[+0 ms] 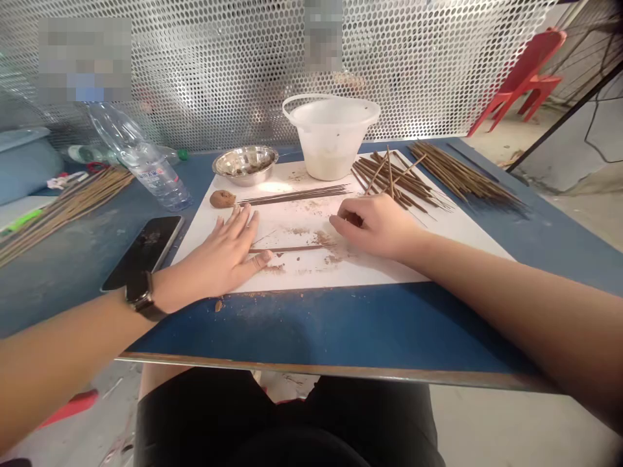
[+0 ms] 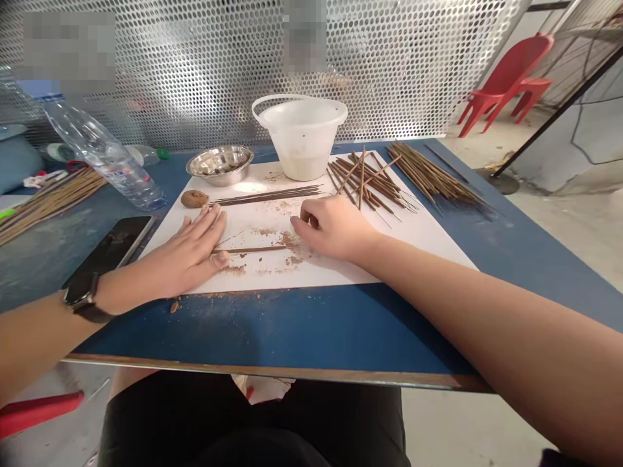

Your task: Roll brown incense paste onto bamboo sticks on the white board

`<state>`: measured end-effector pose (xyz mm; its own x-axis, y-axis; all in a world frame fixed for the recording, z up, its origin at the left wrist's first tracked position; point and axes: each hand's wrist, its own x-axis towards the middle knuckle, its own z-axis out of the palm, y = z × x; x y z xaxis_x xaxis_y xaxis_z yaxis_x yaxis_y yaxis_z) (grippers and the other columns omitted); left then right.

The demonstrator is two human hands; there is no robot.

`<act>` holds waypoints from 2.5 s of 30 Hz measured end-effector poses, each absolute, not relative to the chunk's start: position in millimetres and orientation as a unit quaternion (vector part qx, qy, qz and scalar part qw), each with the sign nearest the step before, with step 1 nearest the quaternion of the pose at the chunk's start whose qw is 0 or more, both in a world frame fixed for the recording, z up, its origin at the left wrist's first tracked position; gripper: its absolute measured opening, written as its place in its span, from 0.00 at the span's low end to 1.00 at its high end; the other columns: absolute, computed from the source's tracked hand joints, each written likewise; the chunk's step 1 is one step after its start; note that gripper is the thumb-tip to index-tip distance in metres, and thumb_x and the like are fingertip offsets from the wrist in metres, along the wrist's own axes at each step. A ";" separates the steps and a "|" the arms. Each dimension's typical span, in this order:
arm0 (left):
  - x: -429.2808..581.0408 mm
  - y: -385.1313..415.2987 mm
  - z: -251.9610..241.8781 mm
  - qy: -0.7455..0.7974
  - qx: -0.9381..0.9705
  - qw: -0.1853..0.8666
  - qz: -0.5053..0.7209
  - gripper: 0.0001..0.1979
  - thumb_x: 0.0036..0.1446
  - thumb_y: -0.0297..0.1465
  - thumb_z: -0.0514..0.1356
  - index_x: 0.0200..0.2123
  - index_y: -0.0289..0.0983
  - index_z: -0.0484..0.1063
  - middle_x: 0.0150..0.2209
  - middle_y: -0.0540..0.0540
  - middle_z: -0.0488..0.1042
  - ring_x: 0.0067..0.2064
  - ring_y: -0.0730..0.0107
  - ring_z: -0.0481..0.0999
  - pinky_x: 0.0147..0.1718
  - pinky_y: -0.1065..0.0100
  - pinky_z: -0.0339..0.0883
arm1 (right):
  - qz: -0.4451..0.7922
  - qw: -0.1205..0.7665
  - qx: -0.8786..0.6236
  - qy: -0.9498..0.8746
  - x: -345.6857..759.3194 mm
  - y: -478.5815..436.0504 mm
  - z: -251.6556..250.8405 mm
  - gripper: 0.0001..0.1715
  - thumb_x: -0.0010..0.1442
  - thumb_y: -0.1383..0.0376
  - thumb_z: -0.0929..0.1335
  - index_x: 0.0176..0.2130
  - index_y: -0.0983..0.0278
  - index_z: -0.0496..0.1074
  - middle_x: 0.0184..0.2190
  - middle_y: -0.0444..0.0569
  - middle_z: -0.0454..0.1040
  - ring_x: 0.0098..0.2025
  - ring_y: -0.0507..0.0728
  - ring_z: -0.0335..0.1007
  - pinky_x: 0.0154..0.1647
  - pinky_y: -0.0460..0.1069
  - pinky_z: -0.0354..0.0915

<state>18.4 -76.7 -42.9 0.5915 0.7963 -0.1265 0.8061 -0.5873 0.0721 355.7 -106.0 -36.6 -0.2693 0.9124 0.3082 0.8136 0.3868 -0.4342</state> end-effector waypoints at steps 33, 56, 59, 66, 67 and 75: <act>40.4 -61.5 -30.7 0.437 0.889 0.108 -0.082 0.56 0.77 0.65 0.44 0.89 0.37 0.26 0.85 0.38 0.08 0.85 0.29 0.15 0.83 0.28 0.24 | 0.078 0.381 -0.568 -0.726 393.6 -88.6 -34.5 0.26 0.69 0.67 0.71 0.24 0.57 0.57 0.22 0.42 0.60 0.28 0.54 0.55 0.32 0.55 0.54; 81.0 -68.4 -42.1 0.372 0.924 0.079 -0.047 0.58 0.76 0.68 0.40 0.89 0.32 0.31 0.88 0.31 0.22 0.88 0.31 0.24 0.83 0.27 0.30 | 0.088 0.358 -0.520 -0.770 382.6 -94.4 -30.7 0.29 0.70 0.64 0.69 0.23 0.56 0.52 0.19 0.39 0.53 0.26 0.52 0.51 0.31 0.55 0.50; 75.6 -79.4 -45.2 0.370 0.925 0.082 -0.044 0.56 0.77 0.67 0.40 0.90 0.36 0.35 0.88 0.33 0.21 0.88 0.28 0.26 0.83 0.26 0.32 | 0.092 0.357 -0.516 -0.773 378.9 -96.0 -29.9 0.29 0.70 0.65 0.69 0.22 0.56 0.52 0.19 0.38 0.54 0.25 0.52 0.50 0.31 0.54 0.50; 107.1 -34.6 -39.2 0.439 0.893 0.096 -0.027 0.54 0.78 0.65 0.38 0.89 0.36 0.28 0.88 0.34 0.21 0.87 0.31 0.20 0.82 0.25 0.25 | 0.103 0.344 -0.517 -0.777 378.4 -95.2 -31.9 0.29 0.71 0.64 0.69 0.22 0.56 0.54 0.18 0.38 0.56 0.25 0.52 0.52 0.32 0.54 0.52; 110.1 -30.4 -37.9 0.439 0.893 0.092 -0.036 0.55 0.77 0.66 0.38 0.89 0.34 0.28 0.88 0.33 0.20 0.86 0.32 0.19 0.82 0.27 0.24 | 0.104 0.345 -0.519 -0.775 379.0 -95.0 -32.3 0.29 0.71 0.64 0.69 0.22 0.56 0.54 0.18 0.38 0.56 0.25 0.52 0.53 0.32 0.54 0.52; 83.1 -79.9 -38.5 0.370 0.923 0.087 -0.059 0.56 0.77 0.67 0.38 0.90 0.33 0.36 0.88 0.31 0.23 0.88 0.30 0.27 0.83 0.27 0.33 | 0.111 0.340 -0.529 -0.770 376.8 -92.4 -34.1 0.26 0.70 0.65 0.70 0.23 0.57 0.59 0.19 0.40 0.64 0.26 0.52 0.58 0.33 0.53 0.55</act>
